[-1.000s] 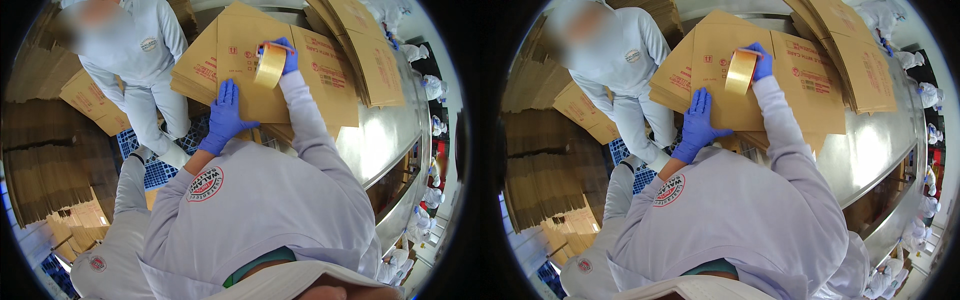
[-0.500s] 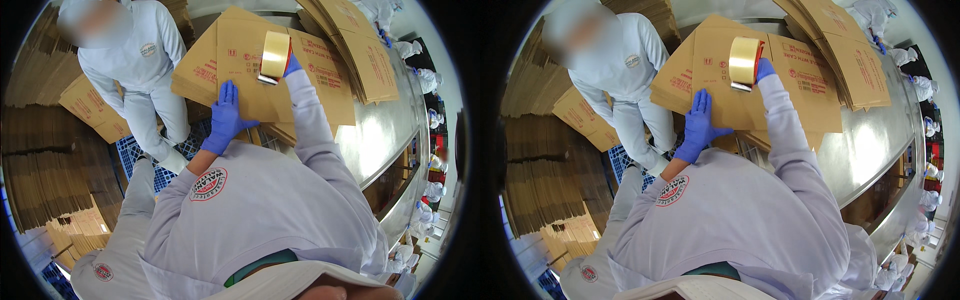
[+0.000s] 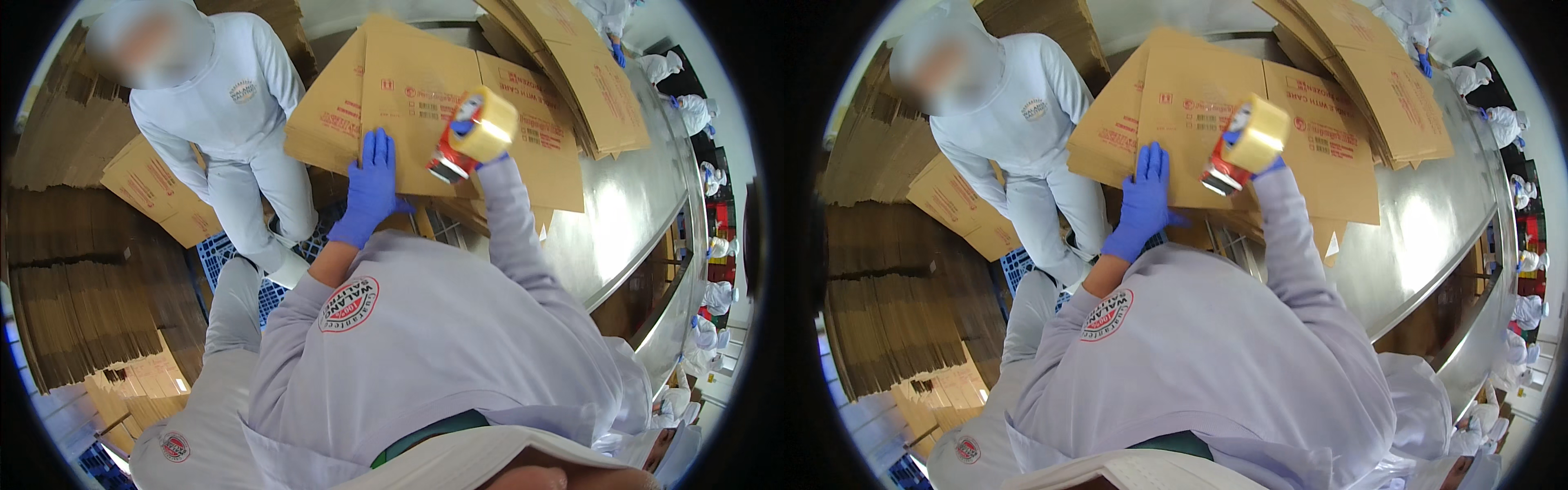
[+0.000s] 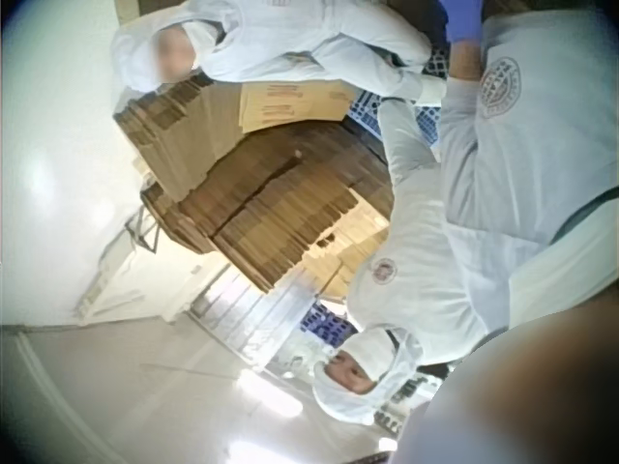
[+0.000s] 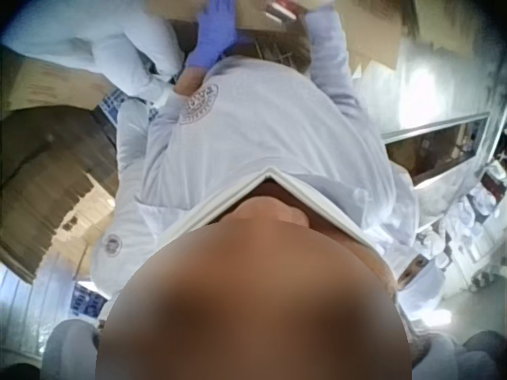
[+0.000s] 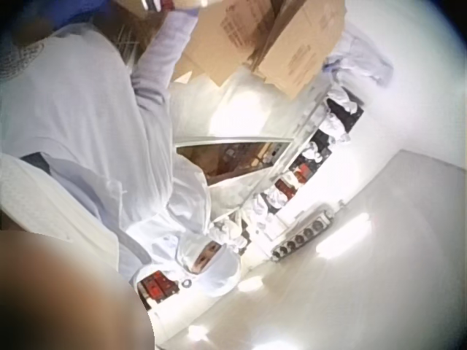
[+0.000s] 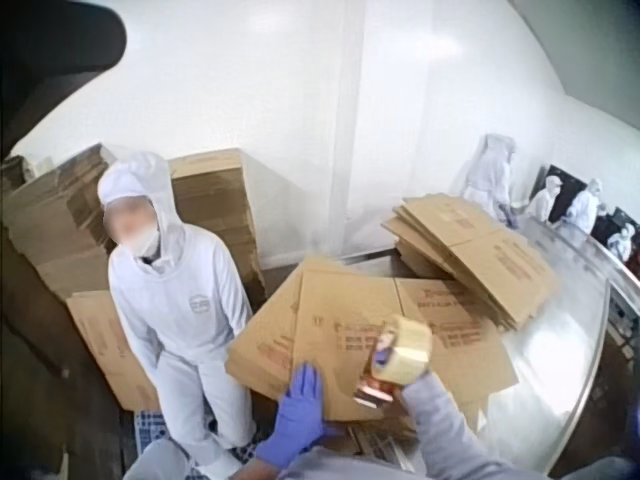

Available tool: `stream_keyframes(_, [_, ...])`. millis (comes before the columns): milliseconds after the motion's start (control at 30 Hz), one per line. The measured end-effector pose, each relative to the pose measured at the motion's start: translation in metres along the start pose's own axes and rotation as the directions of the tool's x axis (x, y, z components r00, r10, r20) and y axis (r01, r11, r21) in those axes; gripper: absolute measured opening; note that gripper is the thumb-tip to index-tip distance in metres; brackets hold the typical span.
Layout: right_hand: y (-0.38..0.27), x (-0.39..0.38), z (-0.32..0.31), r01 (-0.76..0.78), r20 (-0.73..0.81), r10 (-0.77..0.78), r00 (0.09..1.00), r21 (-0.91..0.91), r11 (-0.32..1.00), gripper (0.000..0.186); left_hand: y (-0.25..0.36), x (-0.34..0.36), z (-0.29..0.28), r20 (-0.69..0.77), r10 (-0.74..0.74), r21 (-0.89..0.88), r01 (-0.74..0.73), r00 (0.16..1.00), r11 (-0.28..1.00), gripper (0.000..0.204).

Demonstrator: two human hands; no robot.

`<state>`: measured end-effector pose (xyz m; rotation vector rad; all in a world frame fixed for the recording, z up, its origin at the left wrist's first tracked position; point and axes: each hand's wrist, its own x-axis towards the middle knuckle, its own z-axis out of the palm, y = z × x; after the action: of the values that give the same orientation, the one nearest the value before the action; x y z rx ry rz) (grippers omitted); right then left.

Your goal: The person tapes the seams of cardboard boxes using a handheld tape dispenser. They repeatedly pull tape, apply it to the box flaps, and cut it with the dispenser's blade. A coworker assists by holding boxes and handing them over.

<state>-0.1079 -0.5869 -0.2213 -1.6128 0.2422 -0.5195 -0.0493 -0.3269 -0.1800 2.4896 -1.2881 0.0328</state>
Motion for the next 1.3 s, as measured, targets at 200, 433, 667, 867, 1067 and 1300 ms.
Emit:
stream_keyframes(200, [-0.105, -0.072, -0.06, 0.31, -0.388, -0.125, 0.913, 0.462, 0.831, 0.015, -0.031, -0.008, -0.048, -0.17, 0.226, 0.137, -0.204, 0.959, 0.969, 0.063])
stream_keyframes(433, [-0.264, -0.213, -0.13, 0.365, -0.426, -0.089, 0.901, 0.629, 0.686, 0.024, -0.056, 0.037, -0.208, -0.542, 0.375, -0.055, -0.477, 0.752, 0.877, 0.042])
stream_keyframes(667, [-0.242, -0.306, -0.202, 0.574, -0.287, -0.504, 0.814, 0.523, 0.629, 0.04, -0.028, 0.104, -0.266, -0.708, 0.441, 0.022, -0.606, 0.552, 0.795, 0.035])
stream_keyframes(867, [-0.237, -0.274, -0.149, 0.626, -0.406, -0.494, 0.769, 0.32, 0.711, 0.05, 0.054, 0.199, -0.227, -0.785, 0.39, -0.034, -0.662, 0.481, 0.749, 0.031])
stream_keyframes(1067, [-0.189, -0.226, -0.142, 0.59, -0.437, -0.444, 0.782, 0.289, 0.754, 0.047, 0.096, 0.279, -0.173, -0.644, 0.552, 0.473, -0.291, 0.53, 0.831, 0.059])
stream_keyframes(1300, [-0.139, -0.165, -0.079, 0.298, -0.709, -0.351, 0.611, -0.204, 0.932, 0.019, 0.084, 0.149, -0.03, 0.14, 0.477, -0.112, -0.464, 0.868, 0.878, 0.119])
